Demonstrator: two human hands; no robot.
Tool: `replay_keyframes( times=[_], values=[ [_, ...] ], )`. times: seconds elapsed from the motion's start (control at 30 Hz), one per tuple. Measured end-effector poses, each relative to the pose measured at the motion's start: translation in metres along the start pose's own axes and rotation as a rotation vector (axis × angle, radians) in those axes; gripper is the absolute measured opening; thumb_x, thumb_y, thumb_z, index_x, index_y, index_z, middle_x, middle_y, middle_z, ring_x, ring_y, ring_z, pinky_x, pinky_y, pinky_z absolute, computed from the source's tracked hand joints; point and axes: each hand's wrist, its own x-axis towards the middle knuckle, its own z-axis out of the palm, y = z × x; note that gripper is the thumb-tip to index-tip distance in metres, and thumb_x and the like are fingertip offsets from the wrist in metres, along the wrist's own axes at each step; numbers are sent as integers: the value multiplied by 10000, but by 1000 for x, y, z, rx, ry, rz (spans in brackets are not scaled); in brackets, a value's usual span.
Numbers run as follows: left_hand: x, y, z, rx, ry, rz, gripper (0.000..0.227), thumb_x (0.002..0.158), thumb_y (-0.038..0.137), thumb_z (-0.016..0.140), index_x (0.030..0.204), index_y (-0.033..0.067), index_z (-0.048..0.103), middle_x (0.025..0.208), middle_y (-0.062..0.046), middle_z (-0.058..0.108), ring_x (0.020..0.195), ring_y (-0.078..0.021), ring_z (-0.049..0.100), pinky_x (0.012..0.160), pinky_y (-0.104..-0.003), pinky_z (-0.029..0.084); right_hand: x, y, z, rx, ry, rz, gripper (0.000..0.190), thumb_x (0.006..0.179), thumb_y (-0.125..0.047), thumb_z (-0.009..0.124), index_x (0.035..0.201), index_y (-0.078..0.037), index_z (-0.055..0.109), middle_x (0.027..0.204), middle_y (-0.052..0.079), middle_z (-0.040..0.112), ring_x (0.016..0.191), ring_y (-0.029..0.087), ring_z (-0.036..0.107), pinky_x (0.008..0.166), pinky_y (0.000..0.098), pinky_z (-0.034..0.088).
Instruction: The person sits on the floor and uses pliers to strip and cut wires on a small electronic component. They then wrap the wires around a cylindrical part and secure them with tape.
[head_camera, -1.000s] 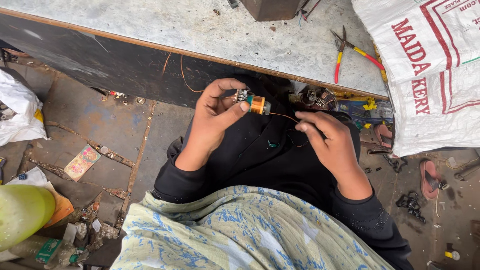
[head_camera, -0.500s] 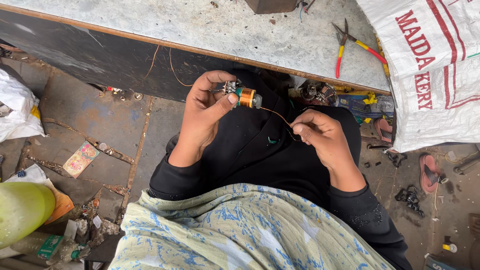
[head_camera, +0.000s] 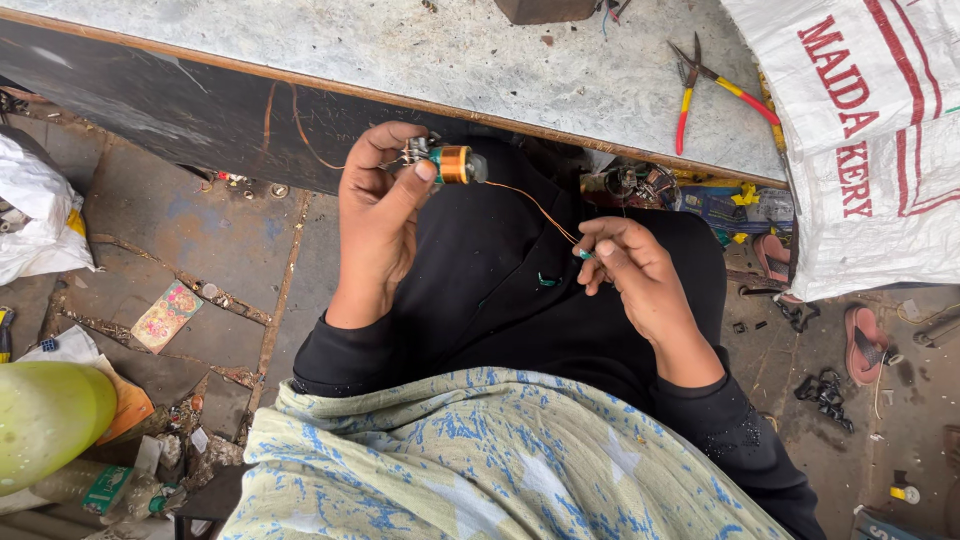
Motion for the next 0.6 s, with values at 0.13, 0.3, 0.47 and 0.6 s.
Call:
replay_keyframes(
  times=[0.13, 0.3, 0.47, 0.6],
  values=[
    [1, 4, -5, -39, 23, 15, 265, 1000, -46, 695, 1248, 0, 612, 1187, -74, 623, 1046, -119, 670, 949, -283, 613, -8, 3, 2, -153, -32, -156, 278, 1015, -52, 661, 1282, -20, 591, 1080, 56, 659, 885, 79, 604, 765, 235, 504],
    [-1, -2, -4, -41, 14, -5, 263, 1005, -39, 693, 1250, 10, 608, 1208, -70, 611, 1056, -115, 664, 960, -294, 623, -11, 8, 5, -322, 76, -120, 160, 942, -50, 772, 1071, -40, 680, 893, -24, 567, 672, 21, 429, 605, 200, 354],
    [-2, -3, -5, -91, 30, 50, 259, 1016, -26, 685, 1259, 6, 604, 1224, -82, 621, 1071, -139, 681, 940, -298, 633, -11, 14, 2, -411, 69, -181, 80, 941, -48, 776, 919, -51, 699, 899, -28, 587, 653, 12, 404, 587, 194, 351],
    [-1, 8, -8, -86, 31, 73, 266, 1042, -6, 683, 1293, 2, 593, 1217, -113, 637, 1093, -169, 693, 965, -311, 634, -7, 13, 4, -412, 124, -152, 96, 924, -42, 776, 975, -43, 695, 891, -25, 599, 661, -1, 447, 594, 182, 374]
  ],
)
